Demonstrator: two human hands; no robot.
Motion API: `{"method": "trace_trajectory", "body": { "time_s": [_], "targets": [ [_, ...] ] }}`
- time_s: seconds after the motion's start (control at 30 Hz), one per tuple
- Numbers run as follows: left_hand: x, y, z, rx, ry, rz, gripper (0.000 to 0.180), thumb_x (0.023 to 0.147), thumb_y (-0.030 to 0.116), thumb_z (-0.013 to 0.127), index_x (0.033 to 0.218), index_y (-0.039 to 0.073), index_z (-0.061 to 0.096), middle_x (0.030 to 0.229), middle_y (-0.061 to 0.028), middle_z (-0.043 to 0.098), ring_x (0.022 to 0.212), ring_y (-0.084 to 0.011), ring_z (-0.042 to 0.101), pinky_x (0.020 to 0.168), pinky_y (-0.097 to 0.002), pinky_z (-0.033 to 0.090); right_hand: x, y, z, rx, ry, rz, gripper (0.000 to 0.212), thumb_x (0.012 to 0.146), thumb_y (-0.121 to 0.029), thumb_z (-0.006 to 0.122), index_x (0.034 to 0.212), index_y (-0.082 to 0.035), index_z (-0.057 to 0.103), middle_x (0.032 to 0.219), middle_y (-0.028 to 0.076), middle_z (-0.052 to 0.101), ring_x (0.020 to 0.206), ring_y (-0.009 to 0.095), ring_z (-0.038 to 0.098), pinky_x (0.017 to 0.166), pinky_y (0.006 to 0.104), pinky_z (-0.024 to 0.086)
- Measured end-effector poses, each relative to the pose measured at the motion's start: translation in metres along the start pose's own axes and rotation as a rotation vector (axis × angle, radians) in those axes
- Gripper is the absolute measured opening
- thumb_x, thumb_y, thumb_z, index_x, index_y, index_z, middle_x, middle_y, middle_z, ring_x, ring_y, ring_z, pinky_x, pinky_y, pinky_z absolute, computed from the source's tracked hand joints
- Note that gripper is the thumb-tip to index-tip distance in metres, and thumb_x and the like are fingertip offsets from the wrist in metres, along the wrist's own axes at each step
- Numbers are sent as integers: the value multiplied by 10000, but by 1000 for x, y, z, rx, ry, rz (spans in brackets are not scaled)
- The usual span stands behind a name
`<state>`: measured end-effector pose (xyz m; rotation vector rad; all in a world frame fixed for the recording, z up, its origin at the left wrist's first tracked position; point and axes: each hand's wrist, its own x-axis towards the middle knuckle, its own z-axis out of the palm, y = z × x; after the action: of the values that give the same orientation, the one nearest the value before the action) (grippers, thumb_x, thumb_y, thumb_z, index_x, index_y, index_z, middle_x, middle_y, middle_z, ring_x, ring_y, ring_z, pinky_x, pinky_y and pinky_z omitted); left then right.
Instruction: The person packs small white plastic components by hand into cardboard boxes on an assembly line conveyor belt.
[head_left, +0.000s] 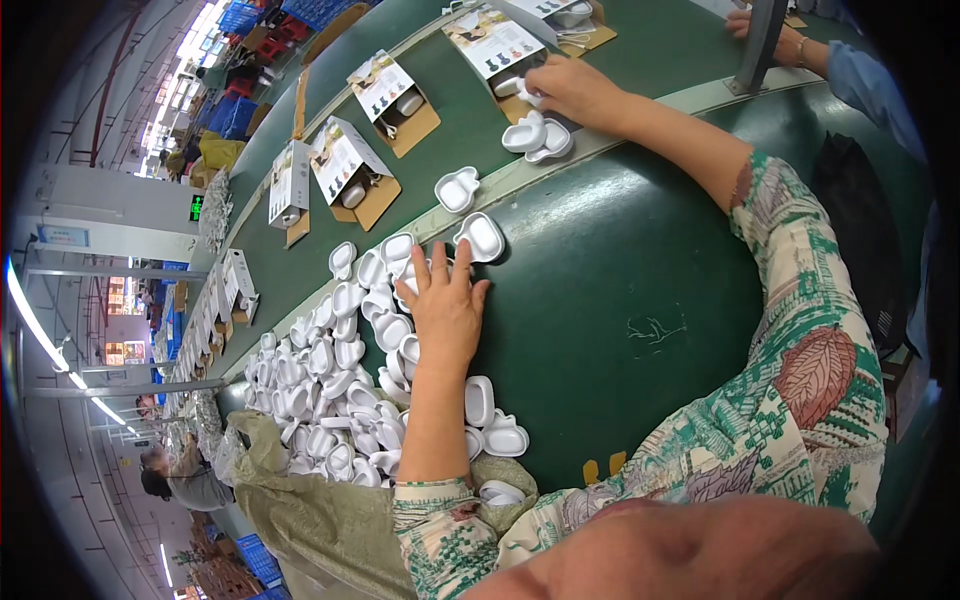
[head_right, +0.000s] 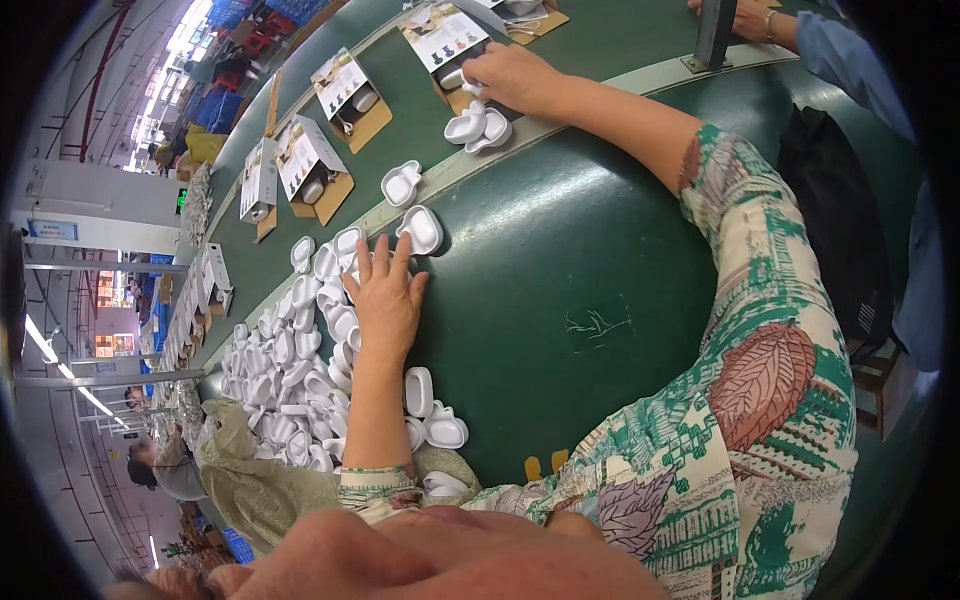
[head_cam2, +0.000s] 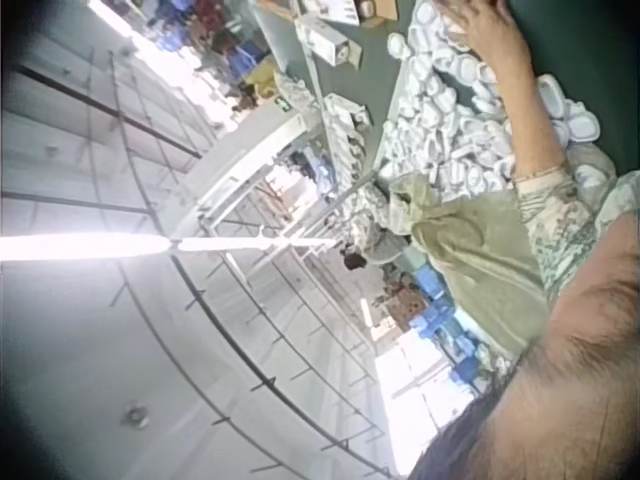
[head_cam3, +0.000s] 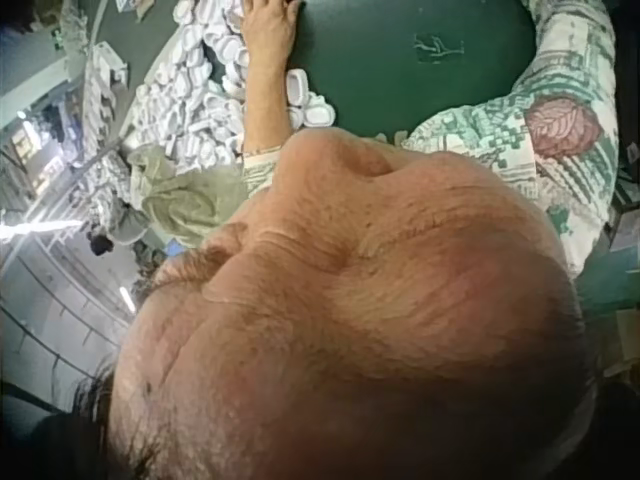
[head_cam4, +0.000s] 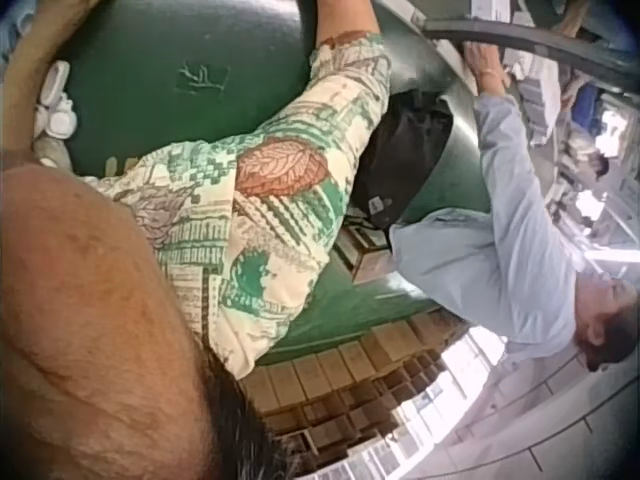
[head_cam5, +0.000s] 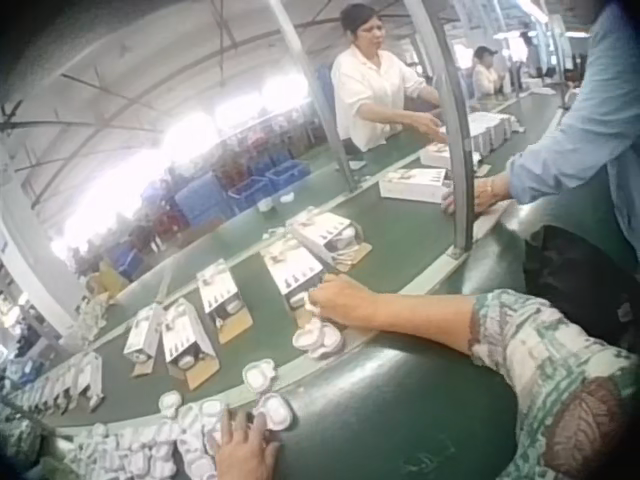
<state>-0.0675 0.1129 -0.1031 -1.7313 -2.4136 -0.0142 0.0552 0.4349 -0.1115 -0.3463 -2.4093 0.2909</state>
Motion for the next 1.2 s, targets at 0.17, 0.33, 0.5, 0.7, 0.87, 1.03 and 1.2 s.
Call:
{"method": "trace_trajectory", "body": {
  "time_s": [0.17,0.33,0.5,0.7,0.87,1.03,1.2],
  "targets": [
    [1,-1,1,34,18,-2,503,859,276,583,1316,135,425,1316,-152,427,1309,-400,274,967,-660,216,18,34,7,-192,149,6,146,739,-120,652,858,-69,585,832,120,604,886,301,554,754,410,462],
    [-1,12,8,57,50,-66,508,847,259,589,1311,127,430,1286,-141,445,1310,-391,270,964,-665,199,13,56,-2,-178,171,70,171,751,-132,648,892,-70,577,833,86,608,887,292,556,749,405,460],
    [5,22,10,6,92,-67,496,829,245,613,1275,104,448,1269,-121,459,1302,-376,292,962,-658,205,13,99,-21,-421,337,67,165,778,-195,637,885,-80,589,863,97,595,909,292,556,727,397,461],
    [-11,4,-1,10,96,-60,474,831,214,606,1261,88,447,1259,-122,485,1300,-367,309,990,-626,224,-28,-7,-55,-151,55,148,221,814,-251,593,835,-31,583,890,126,579,937,288,544,771,407,454],
    [-17,3,-3,4,106,-61,464,831,215,602,1252,85,455,1254,-118,485,1294,-365,317,986,-619,232,-55,-11,-53,-186,-79,252,224,790,-233,609,845,-16,586,889,126,577,929,316,530,793,412,439],
    [-12,4,-5,14,100,-45,474,821,215,613,1247,73,460,1243,-116,487,1284,-363,329,981,-617,240,-37,-14,-35,21,-91,183,191,784,-204,613,836,-21,595,880,130,565,904,314,526,793,407,443],
    [-11,3,-3,-7,101,-68,457,829,194,606,1246,80,458,1243,-121,486,1290,-366,324,978,-630,247,25,13,-2,-133,110,-16,146,779,-172,614,814,-30,606,914,114,565,922,307,534,784,400,470]
  ]
}}
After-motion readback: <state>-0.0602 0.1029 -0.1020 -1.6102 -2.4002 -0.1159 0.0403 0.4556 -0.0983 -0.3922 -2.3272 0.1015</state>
